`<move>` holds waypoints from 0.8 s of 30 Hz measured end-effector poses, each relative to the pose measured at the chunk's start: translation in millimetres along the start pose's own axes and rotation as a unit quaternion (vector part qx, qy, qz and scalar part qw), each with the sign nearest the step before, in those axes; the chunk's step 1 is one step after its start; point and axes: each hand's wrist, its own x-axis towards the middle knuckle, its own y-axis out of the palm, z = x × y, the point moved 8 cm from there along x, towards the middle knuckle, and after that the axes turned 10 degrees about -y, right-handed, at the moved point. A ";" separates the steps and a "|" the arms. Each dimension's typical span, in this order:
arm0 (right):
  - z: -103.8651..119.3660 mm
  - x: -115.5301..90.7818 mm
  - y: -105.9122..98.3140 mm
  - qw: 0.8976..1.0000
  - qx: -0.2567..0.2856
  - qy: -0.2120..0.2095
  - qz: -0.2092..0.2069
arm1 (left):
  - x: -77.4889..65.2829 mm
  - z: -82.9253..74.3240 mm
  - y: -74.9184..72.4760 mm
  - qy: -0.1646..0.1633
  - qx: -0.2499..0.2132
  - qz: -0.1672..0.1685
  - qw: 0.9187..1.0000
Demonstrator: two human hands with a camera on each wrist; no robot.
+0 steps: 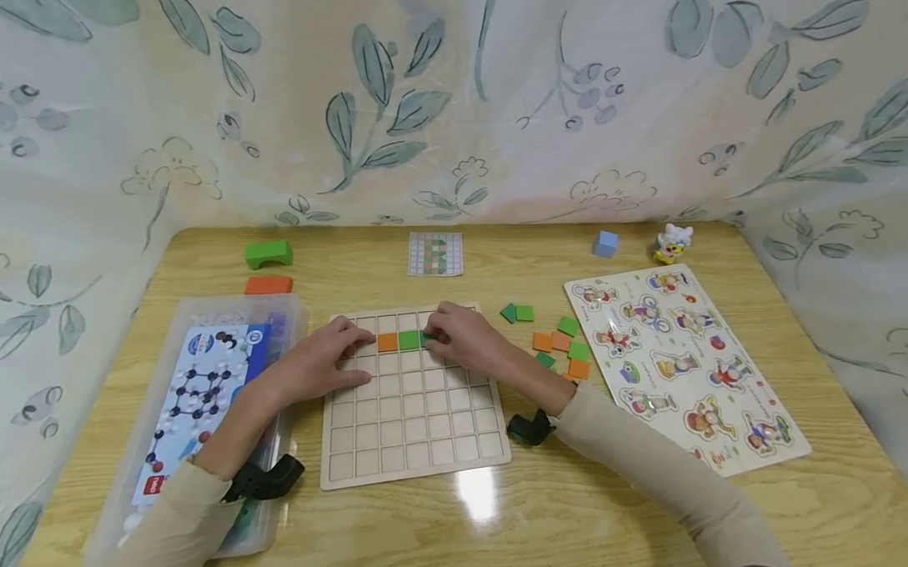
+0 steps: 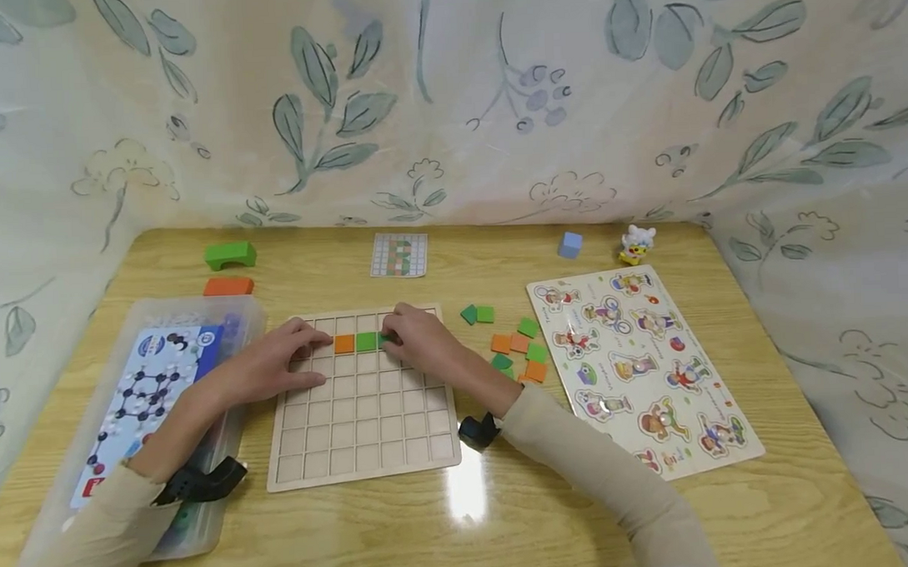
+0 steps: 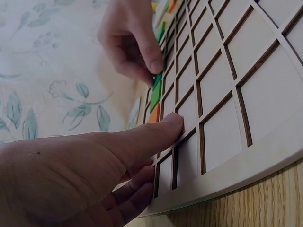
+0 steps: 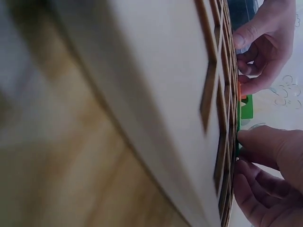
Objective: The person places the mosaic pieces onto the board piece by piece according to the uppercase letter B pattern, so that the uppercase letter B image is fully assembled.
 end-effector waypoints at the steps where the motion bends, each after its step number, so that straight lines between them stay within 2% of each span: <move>1: -0.7 -0.4 0.0 1.000 0.001 -0.001 -0.001 | 0.6 0.1 -0.1 -0.001 0.001 0.000 1.000; 8: -3.3 -1.8 -1.8 0.999 0.030 -0.020 0.018 | 0.0 1.1 1.9 -0.004 0.001 0.007 1.000; 14: -10.3 -17.5 -19.3 0.999 0.044 -0.019 0.011 | -1.8 1.4 2.2 -0.003 0.002 0.005 1.000; 19: -36.4 -46.5 -42.9 0.997 0.055 0.007 -0.044 | -2.5 0.2 3.1 0.002 0.005 0.009 1.000; 24: -74.0 -71.8 -63.0 0.989 0.084 0.060 -0.102 | -1.5 -0.4 -0.1 0.002 0.004 0.001 1.000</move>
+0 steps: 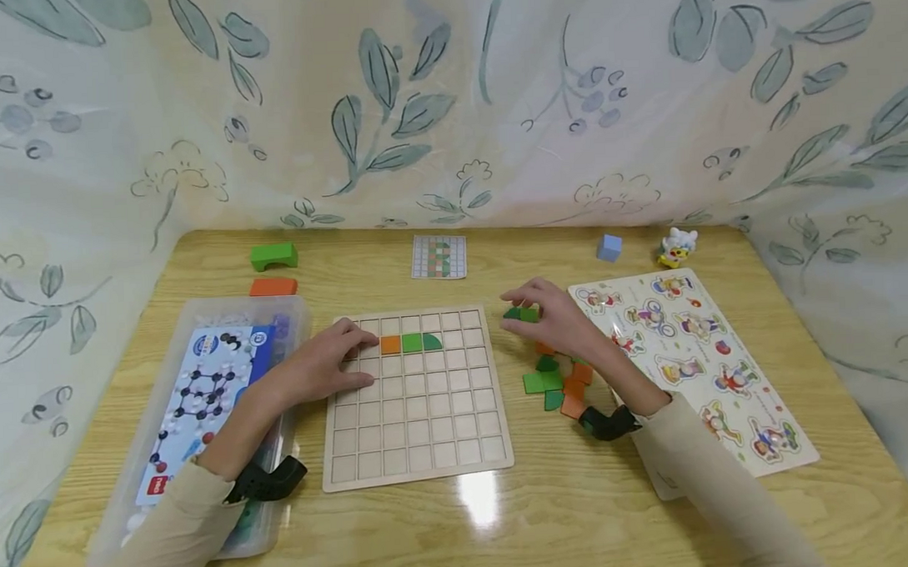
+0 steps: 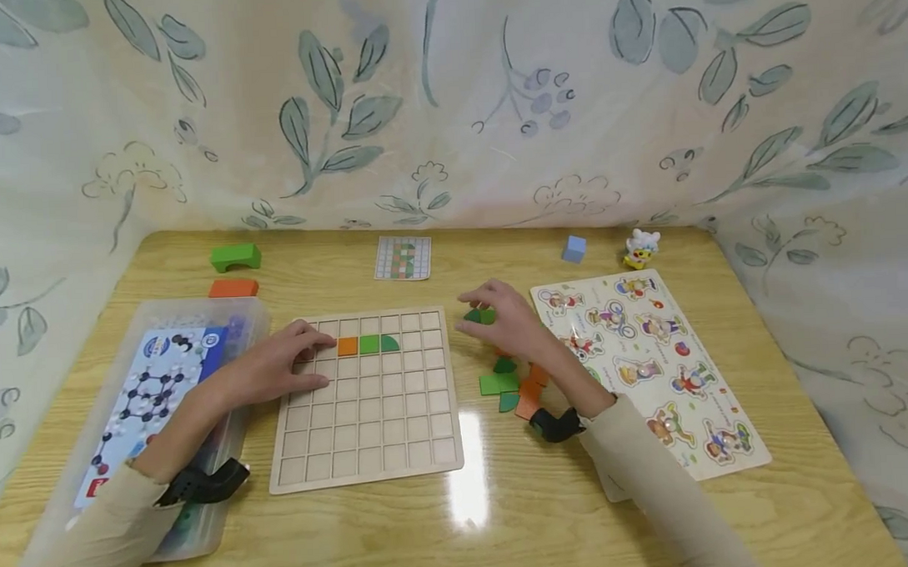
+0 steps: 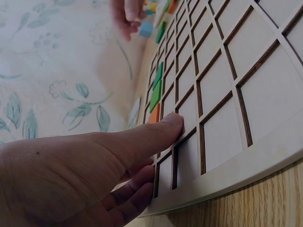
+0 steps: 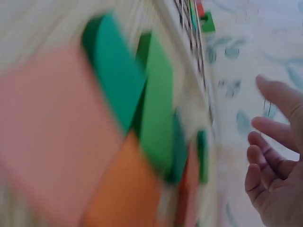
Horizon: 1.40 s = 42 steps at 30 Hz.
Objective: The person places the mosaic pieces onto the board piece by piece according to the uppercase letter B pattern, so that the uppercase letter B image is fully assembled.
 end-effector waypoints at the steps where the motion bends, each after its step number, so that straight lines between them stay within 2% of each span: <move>1: -7.1 -3.3 -4.2 1.000 0.004 0.014 -0.005 | 0.6 -0.3 -0.5 -0.001 0.001 -0.001 1.000; 7: -35.1 -20.7 -16.0 0.998 -0.004 0.054 -0.016 | 1.0 -1.5 1.5 -0.002 -0.002 0.010 1.000; 19: -65.5 -29.6 -15.4 0.998 -0.011 0.053 -0.027 | -1.8 -1.7 -0.4 -0.003 0.000 0.001 1.000; 29: -76.6 -32.4 -8.3 0.998 0.032 0.040 -0.033 | -1.7 -0.2 0.6 -0.005 0.001 -0.001 1.000; 42: -76.5 -31.5 -7.0 0.999 -0.012 0.035 -0.029 | -0.2 0.2 1.1 -0.009 0.003 0.000 1.000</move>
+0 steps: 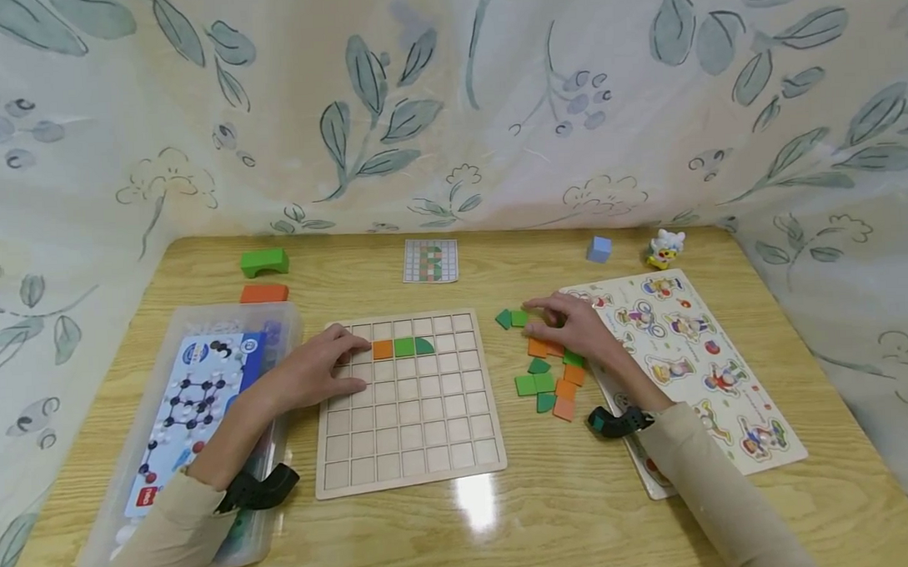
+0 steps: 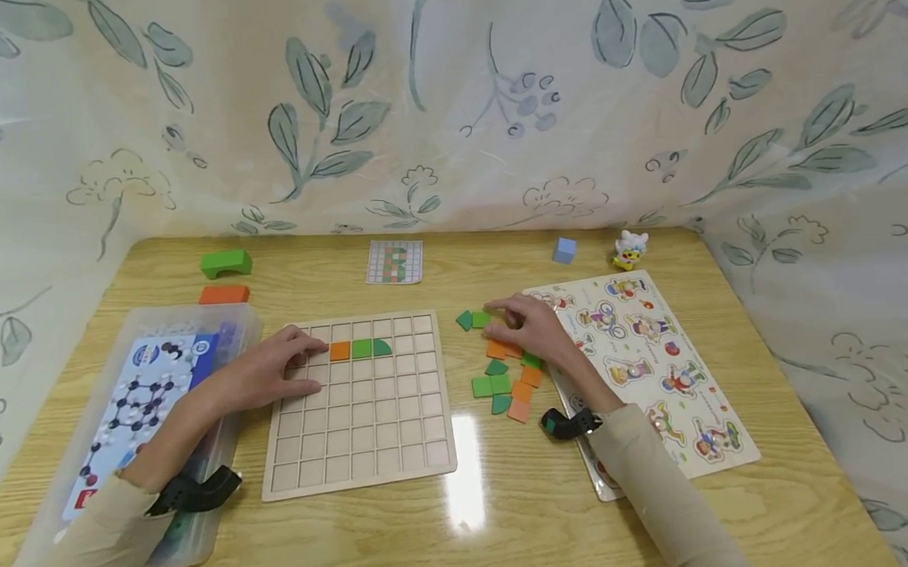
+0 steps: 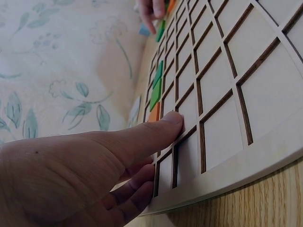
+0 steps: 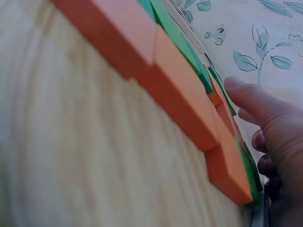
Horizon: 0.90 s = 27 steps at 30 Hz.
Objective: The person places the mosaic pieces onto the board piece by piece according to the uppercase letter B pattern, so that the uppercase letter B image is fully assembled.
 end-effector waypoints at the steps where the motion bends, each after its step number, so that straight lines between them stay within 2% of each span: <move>1: 0.7 0.1 0.6 1.000 -0.004 -0.005 0.001 | -0.1 0.3 0.2 -0.003 0.000 0.002 1.000; 6: 3.2 1.0 0.3 1.000 -0.014 -0.019 -0.004 | 0.2 -0.3 -1.6 -0.003 0.001 0.000 1.000; 14: 1.7 0.3 0.6 1.000 -0.025 -0.018 0.006 | 2.7 0.8 0.9 -0.011 0.002 0.007 1.000; 27: 2.8 0.8 2.3 0.999 -0.038 -0.026 0.008 | 1.8 0.7 1.5 -0.006 0.003 0.003 1.000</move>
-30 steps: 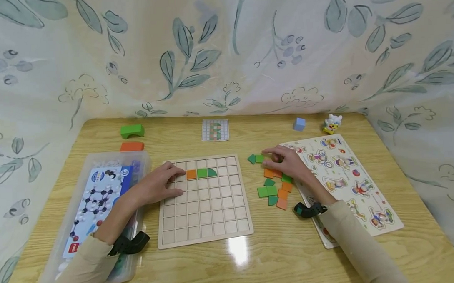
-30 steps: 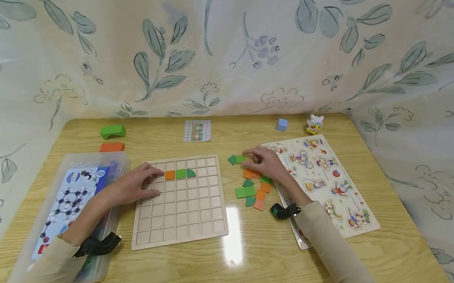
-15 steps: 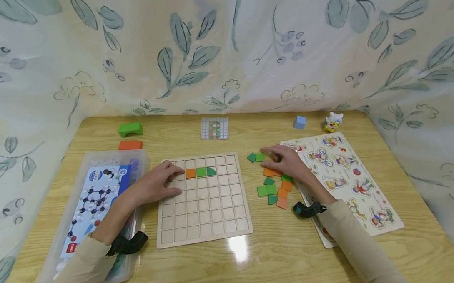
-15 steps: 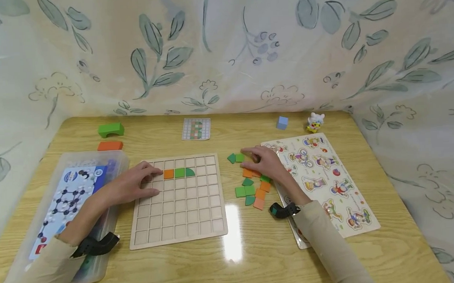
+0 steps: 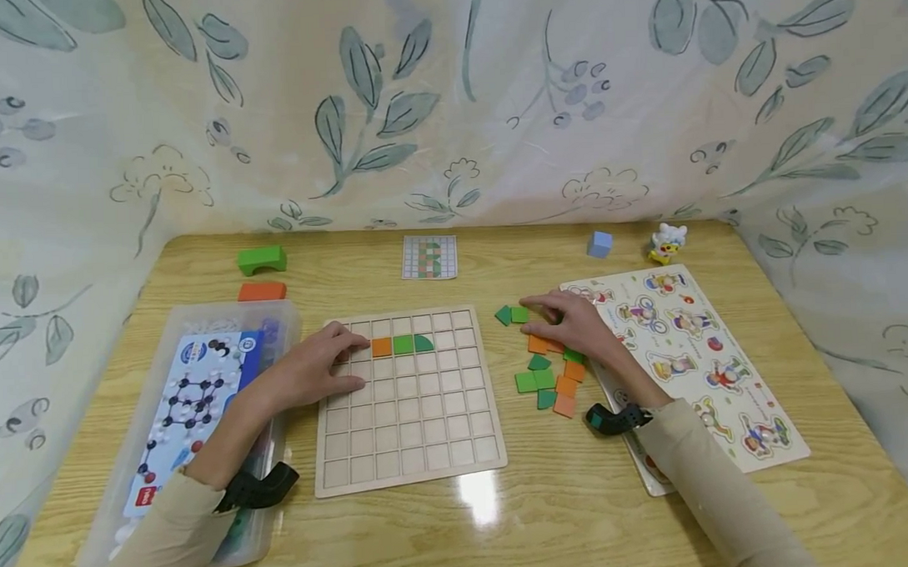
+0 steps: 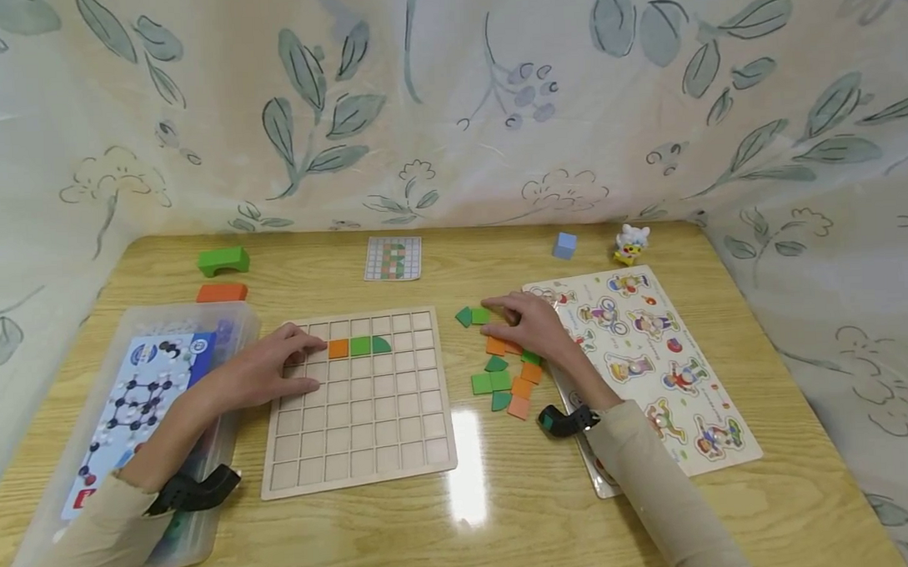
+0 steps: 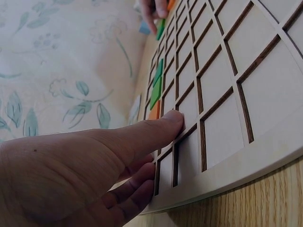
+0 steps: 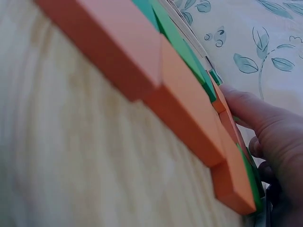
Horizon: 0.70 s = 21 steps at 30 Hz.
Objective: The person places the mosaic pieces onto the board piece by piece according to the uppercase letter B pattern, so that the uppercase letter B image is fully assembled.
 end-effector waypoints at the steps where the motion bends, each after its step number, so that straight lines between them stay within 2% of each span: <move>1: -0.7 -0.3 -0.2 1.000 -0.001 0.001 -0.001 | 0.1 -0.5 0.1 0.002 0.000 -0.001 1.000; 5: -1.7 -1.4 -0.7 1.000 0.002 0.000 -0.004 | 0.5 -2.3 0.3 0.010 0.001 -0.002 1.000; 13: 0.2 0.5 1.1 1.000 0.004 -0.003 0.001 | -1.0 -0.5 -1.4 -0.005 0.000 0.001 1.000; 21: 0.6 1.0 0.7 1.000 0.007 -0.001 0.001 | -1.8 -0.7 -1.3 -0.005 0.000 0.001 1.000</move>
